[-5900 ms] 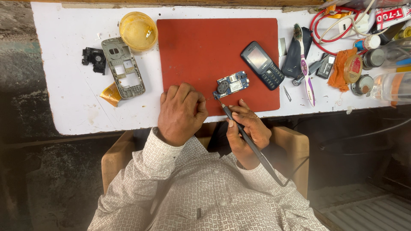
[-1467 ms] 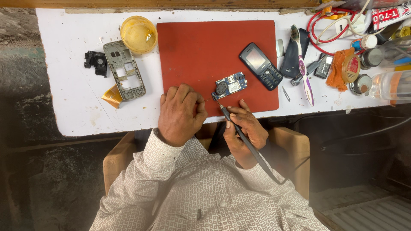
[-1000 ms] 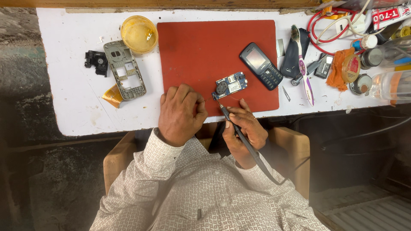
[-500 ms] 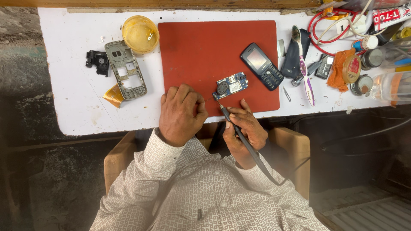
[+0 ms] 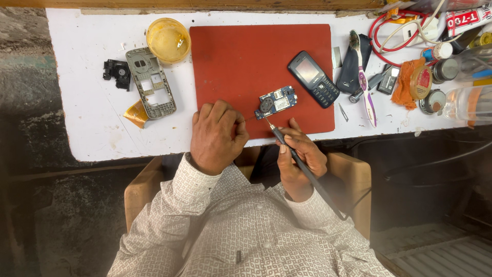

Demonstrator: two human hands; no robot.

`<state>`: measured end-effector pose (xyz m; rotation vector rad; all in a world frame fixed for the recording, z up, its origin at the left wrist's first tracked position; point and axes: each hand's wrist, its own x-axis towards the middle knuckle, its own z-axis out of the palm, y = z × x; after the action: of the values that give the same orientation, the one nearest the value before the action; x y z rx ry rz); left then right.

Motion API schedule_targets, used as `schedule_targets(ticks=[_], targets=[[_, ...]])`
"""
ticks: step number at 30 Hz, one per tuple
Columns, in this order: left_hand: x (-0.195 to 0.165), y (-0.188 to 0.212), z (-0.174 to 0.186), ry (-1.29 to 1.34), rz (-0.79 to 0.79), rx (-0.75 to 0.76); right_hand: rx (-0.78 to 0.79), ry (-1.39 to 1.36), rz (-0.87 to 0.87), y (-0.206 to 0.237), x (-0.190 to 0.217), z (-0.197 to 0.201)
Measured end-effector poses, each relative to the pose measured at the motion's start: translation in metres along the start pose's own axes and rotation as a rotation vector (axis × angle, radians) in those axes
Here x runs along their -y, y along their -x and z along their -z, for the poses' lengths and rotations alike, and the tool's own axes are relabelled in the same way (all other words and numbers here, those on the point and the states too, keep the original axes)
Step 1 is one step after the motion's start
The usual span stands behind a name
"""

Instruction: The person solders on a disassembled mobile phone motherboard placed on a red mat, using a soldering iron held in the right hand while steadying the board with the left. They then pick up the phone housing and battery, fit the battery into the housing, and return to soldering and adjusting components on the board.

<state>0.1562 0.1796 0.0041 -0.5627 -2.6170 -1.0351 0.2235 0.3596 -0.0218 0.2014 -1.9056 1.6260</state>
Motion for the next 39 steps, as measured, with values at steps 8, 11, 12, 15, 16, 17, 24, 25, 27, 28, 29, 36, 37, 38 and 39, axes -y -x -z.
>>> schedule_targets(ticks=[8, 11, 12, 15, 16, 17, 24, 25, 27, 28, 29, 36, 37, 38, 39], targets=[[0.0, -0.0001, -0.0001, 0.001, -0.005, -0.003, 0.011, 0.022, 0.007, 0.0006, -0.0012, 0.001], [-0.0002, -0.0004, -0.0006, 0.0, -0.007, -0.014, 0.035, 0.08, 0.034, -0.0004, 0.0, 0.0007], [0.0, -0.0004, -0.0005, -0.002, -0.009, -0.015, 0.041, 0.093, 0.04, -0.0008, 0.0004, 0.0004], [-0.0001, -0.0002, -0.0003, -0.003, -0.01, -0.015, 0.055, 0.142, 0.067, -0.0019, 0.0016, -0.0009], [-0.0002, -0.0005, -0.0003, -0.001, -0.008, -0.015, 0.059, 0.16, 0.078, -0.0022, 0.002, -0.0016], [-0.0004, -0.0006, -0.0003, 0.001, -0.006, -0.014, 0.064, 0.169, 0.077, -0.0025, 0.0026, -0.002], [-0.0002, -0.0005, 0.0, -0.008, -0.021, -0.023, 0.077, 0.196, 0.072, -0.0038, 0.0054, -0.004], [-0.0002, -0.0005, 0.0, -0.008, -0.019, -0.022, 0.079, 0.196, 0.071, -0.0039, 0.0056, -0.0039], [0.0001, -0.0003, -0.0001, -0.009, -0.02, -0.023, 0.088, 0.2, 0.067, -0.004, 0.0061, -0.0034], [0.0002, -0.0001, -0.0002, -0.009, -0.022, -0.025, 0.093, 0.202, 0.065, -0.004, 0.0063, -0.0032], [0.0003, -0.0002, -0.0005, -0.009, -0.025, -0.028, 0.092, 0.203, 0.067, -0.0041, 0.0062, -0.0034], [0.0001, 0.0002, -0.0003, -0.013, -0.023, -0.025, 0.093, 0.21, 0.068, -0.0041, 0.0059, -0.004], [0.0001, 0.0, -0.0003, -0.012, -0.021, -0.024, 0.097, 0.211, 0.067, -0.0041, 0.0059, -0.0039], [0.0002, -0.0004, -0.0003, -0.011, -0.02, -0.023, 0.093, 0.204, 0.062, -0.0041, 0.006, -0.0037], [0.0001, -0.0007, -0.0004, -0.011, -0.016, -0.024, 0.089, 0.196, 0.058, -0.004, 0.0059, -0.0038]])
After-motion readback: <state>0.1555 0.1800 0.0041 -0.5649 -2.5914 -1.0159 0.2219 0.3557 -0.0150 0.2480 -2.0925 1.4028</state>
